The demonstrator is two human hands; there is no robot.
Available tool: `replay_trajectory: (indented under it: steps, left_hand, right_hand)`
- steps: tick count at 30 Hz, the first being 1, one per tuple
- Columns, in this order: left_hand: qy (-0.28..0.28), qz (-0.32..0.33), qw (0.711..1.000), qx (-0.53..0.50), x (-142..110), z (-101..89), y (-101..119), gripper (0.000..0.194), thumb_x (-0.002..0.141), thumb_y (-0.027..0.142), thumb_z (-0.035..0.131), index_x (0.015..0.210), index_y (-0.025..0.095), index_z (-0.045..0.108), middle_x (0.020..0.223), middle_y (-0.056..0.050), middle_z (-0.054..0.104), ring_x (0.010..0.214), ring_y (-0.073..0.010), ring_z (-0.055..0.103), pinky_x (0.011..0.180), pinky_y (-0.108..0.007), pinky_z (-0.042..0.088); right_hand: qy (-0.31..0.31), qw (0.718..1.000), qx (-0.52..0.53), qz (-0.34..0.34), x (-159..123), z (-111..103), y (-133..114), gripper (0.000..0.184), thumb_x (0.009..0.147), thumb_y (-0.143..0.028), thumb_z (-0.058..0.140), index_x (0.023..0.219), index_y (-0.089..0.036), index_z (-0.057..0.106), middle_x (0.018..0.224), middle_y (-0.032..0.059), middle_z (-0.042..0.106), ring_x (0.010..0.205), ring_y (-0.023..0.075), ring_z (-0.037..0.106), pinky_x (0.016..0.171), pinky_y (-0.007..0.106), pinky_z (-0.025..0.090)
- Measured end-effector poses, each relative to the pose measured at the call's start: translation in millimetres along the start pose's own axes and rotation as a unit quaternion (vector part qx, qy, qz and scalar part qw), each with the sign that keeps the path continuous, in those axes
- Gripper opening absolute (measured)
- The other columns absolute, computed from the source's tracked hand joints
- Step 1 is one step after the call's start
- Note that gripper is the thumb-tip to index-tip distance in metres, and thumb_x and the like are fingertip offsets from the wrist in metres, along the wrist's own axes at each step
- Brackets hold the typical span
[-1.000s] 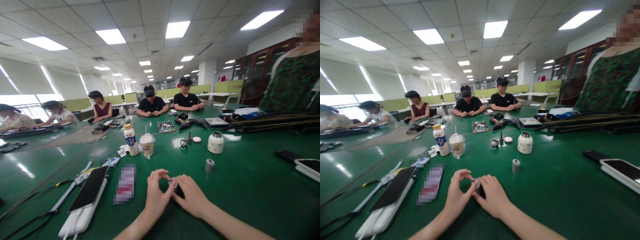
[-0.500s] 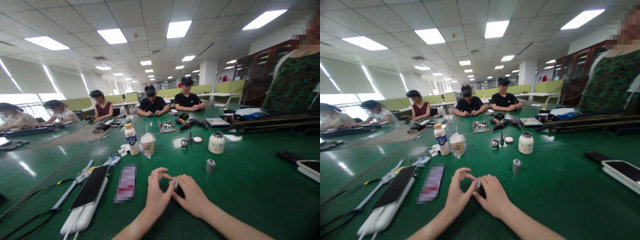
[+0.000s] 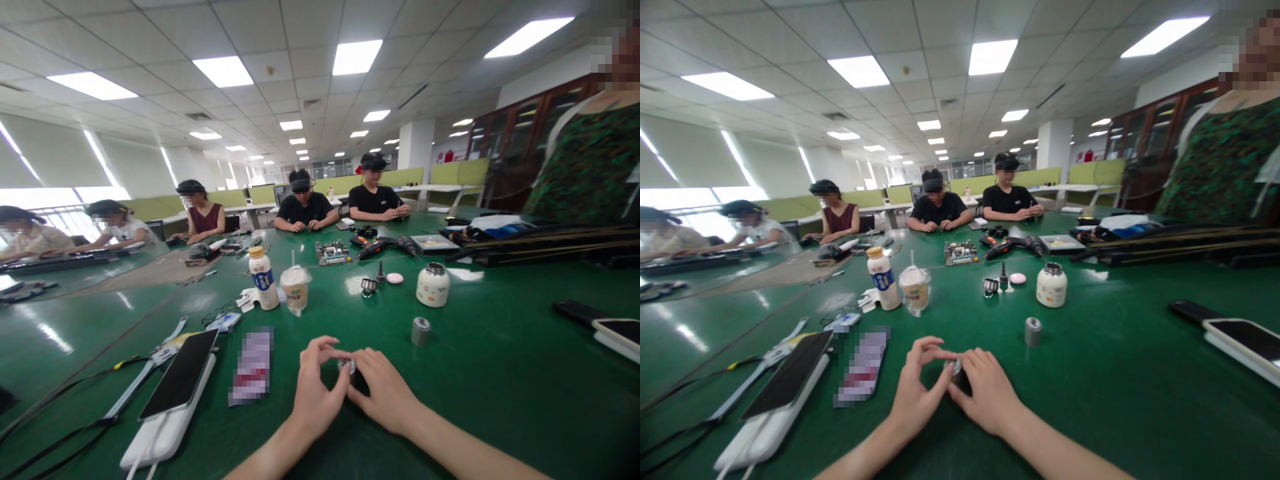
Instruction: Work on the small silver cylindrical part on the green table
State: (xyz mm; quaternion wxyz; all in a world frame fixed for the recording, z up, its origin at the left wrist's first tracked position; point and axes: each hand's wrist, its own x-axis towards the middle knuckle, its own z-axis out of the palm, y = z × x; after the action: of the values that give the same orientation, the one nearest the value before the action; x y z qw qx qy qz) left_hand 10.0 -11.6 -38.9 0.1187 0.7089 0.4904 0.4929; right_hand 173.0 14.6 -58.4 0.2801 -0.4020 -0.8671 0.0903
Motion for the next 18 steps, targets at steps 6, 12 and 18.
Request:
replay_trajectory:
  steps: [6,12,18]
  left_hand:
    - [-0.009,0.001,1.000,-0.014,-1.2,3.3,0.0,0.035,0.084,0.018,0.064,0.115,0.024,0.049,0.108,-0.005,0.069,0.107,-0.0250,0.061,0.096,-0.045,0.041]
    - [0.023,-0.016,1.000,0.015,3.2,3.3,-2.4,0.028,0.082,0.019,0.066,0.106,0.024,0.052,0.090,-0.002,0.071,0.091,-0.0251,0.065,0.086,-0.044,0.044]
    - [0.004,0.009,1.000,0.018,0.7,0.1,1.5,0.025,0.085,0.014,0.059,0.107,0.024,0.053,0.104,-0.004,0.072,0.108,-0.0265,0.060,0.094,-0.046,0.040]
  right_hand:
    - [0.000,1.000,-0.002,-0.004,-0.5,-0.2,0.1,0.022,0.088,-0.027,0.061,0.107,-0.016,0.060,0.104,0.0091,0.065,0.097,0.0278,0.056,0.088,0.044,0.043]
    - [-0.004,1.000,0.001,0.001,0.4,-2.5,-2.8,0.020,0.090,-0.030,0.060,0.106,-0.018,0.061,0.103,0.0087,0.065,0.095,0.0272,0.056,0.084,0.041,0.045]
    - [0.000,1.000,-0.002,0.002,-0.2,-2.4,-2.5,0.021,0.090,-0.030,0.060,0.106,-0.018,0.060,0.103,0.0093,0.065,0.095,0.0272,0.056,0.085,0.042,0.044]
